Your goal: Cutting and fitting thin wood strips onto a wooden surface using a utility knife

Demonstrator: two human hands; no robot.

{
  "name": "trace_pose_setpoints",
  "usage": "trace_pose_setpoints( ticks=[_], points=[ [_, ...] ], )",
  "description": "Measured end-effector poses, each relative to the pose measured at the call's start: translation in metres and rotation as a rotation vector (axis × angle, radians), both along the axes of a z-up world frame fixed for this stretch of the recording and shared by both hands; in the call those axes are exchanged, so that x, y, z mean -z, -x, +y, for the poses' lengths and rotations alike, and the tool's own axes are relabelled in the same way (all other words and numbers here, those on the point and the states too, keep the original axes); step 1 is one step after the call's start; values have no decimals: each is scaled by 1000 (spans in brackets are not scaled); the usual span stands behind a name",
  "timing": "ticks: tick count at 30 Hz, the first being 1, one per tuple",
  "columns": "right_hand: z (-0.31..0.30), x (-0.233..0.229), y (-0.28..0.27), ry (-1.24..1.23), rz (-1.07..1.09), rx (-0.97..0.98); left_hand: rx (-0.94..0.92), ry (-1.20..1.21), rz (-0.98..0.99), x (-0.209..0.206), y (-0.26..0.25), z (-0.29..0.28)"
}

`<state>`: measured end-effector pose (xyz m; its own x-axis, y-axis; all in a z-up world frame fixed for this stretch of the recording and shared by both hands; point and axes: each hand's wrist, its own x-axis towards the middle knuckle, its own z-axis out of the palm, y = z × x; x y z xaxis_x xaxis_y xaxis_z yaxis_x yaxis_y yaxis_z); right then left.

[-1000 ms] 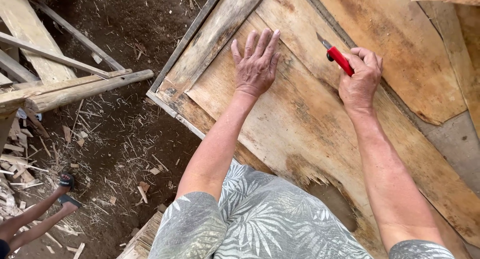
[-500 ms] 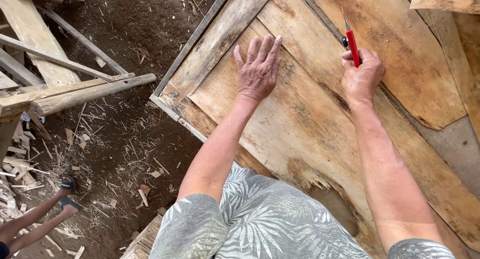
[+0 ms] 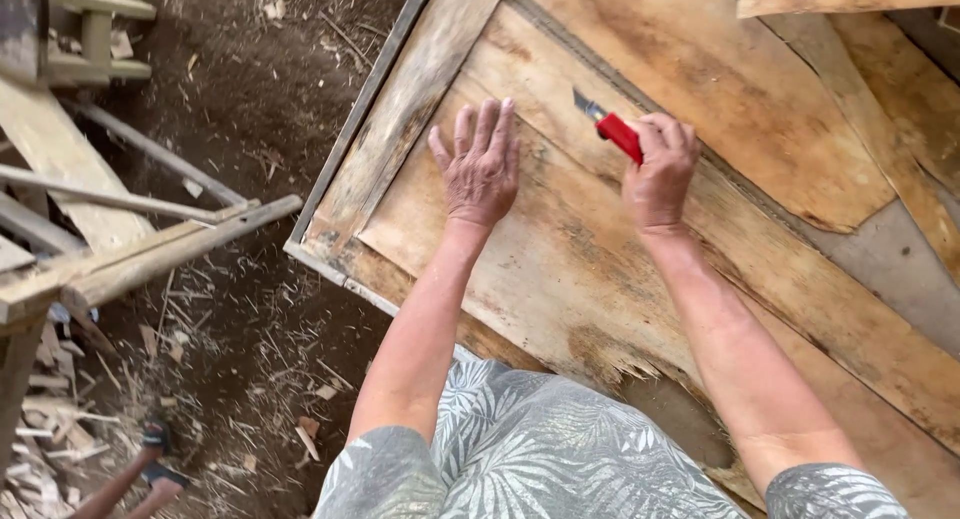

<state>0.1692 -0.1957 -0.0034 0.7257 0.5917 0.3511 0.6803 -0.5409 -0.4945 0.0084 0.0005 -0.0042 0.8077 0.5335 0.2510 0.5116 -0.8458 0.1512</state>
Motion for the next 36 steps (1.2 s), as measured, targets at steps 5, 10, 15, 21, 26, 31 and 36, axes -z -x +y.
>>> trace_pose_setpoints(
  ticks=[5,10,15,21,26,31,36],
  points=[
    [-5,14,4,24,-64,22,34,-4,-27,7,-10,1],
    [-4,13,9,27,-51,36,29,18,-55,32,-40,5],
    [-5,25,7,57,-80,37,55,104,7,20,-51,-2],
    [-1,-13,1,-11,-1,-125,16,211,46,9,-50,0],
    [3,-27,9,-37,-37,-178,-51,153,122,16,-50,-2],
    [9,-27,17,-43,-139,-168,-37,91,292,-7,-51,0],
    [1,-18,9,-59,-116,-263,29,128,-75,-1,-50,4]
  ],
)
